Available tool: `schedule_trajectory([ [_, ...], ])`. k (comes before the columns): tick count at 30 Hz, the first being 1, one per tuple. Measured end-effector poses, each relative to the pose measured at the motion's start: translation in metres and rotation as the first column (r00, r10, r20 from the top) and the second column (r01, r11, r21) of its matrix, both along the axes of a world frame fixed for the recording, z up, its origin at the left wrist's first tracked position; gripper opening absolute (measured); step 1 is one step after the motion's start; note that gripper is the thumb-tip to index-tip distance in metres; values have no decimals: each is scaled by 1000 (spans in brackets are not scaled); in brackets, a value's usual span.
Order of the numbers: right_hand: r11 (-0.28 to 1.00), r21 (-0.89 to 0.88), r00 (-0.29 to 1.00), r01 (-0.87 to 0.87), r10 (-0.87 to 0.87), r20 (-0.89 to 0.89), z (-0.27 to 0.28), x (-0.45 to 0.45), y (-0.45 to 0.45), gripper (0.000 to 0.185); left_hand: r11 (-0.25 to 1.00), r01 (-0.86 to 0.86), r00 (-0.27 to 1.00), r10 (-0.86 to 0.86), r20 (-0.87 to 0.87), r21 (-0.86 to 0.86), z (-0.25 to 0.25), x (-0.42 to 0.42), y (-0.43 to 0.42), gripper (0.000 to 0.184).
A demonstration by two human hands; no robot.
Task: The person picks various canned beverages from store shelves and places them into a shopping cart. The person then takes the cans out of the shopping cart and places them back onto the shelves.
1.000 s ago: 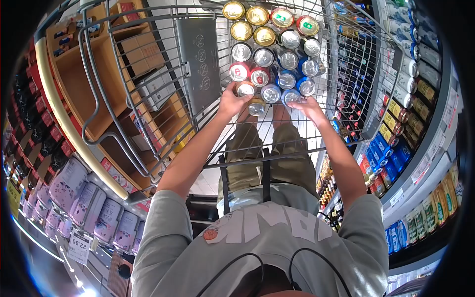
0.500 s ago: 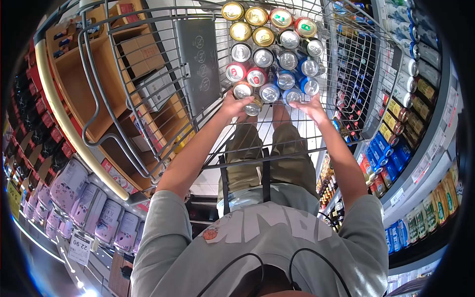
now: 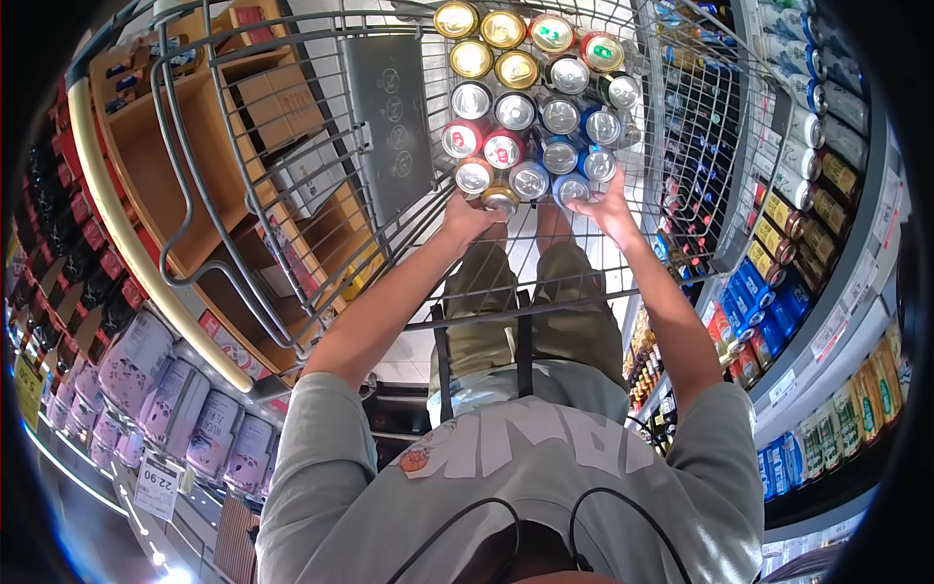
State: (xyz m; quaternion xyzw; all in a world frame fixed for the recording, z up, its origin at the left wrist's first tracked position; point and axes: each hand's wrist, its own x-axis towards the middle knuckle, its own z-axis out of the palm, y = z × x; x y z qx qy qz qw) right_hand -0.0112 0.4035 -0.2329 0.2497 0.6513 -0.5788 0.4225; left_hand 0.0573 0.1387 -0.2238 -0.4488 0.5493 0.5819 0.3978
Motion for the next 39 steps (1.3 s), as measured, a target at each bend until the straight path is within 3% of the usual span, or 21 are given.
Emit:
schedule_trajectory([
  [5, 999, 39, 985, 17, -10, -173, -20, 13, 7, 120, 999, -31, 999, 31, -12, -24, -18, 13, -2, 77],
  [6, 996, 87, 991, -5, 16, -130, -16, 11, 5, 119, 999, -24, 1000, 24, 1, -31, -16, 9, -2, 76],
  [8, 987, 151, 998, -46, 52, -33, -9, 3, 2, 119, 985, -167, 986, 166, 17, 47, -8, 6, -3, 77],
  [11, 987, 142, 989, -80, 60, 137, 0, -6, 2, 123, 956, -286, 958, 284, 29, 73, -3, 5, -2, 80],
  [12, 988, 144, 994, -62, 49, 97, -1, -5, 2, 122, 948, -310, 951, 309, 28, 68, -4, 6, -3, 82],
  [15, 990, 142, 1000, -26, 23, 18, -8, 2, 2, 122, 967, -254, 967, 255, -22, 17, -10, 11, -2, 84],
  [18, 992, 125, 998, -34, 27, 59, -9, 0, 4, 121, 990, -26, 981, -2, -194, -140, -20, 12, -5, 102],
  [19, 992, 115, 995, -46, 35, 98, -4, -4, 4, 120, 982, -39, 959, -15, -283, -186, -17, 10, -4, 108],
  [21, 988, 133, 996, -81, 85, -22, -13, 1, 7, 118, 959, -77, 892, -56, -449, -273, -8, 5, -2, 121],
  [24, 959, 252, 898, -126, 218, -383, -38, 15, 11, 116, 776, 149, 845, -421, -328, -613, -6, -1, -1, 133],
  [26, 924, 355, 822, -142, 310, -478, -38, 14, 9, 116, 814, 154, 863, -387, -325, -560, 1, -5, -2, 129],
  [30, 950, 291, 887, -114, 229, -400, -21, 7, 5, 116, 840, 166, 872, -370, -321, -516, 4, -6, -5, 127],
  [36, 977, 208, 881, -43, 135, -454, -25, 13, 7, 118, 746, 160, 763, -509, -399, -647, 4, 6, -1, 124],
  [39, 959, 267, 879, -92, 204, -430, -28, 14, 10, 119, 596, 329, 744, -641, -188, -732, 26, 0, 9, 117],
])
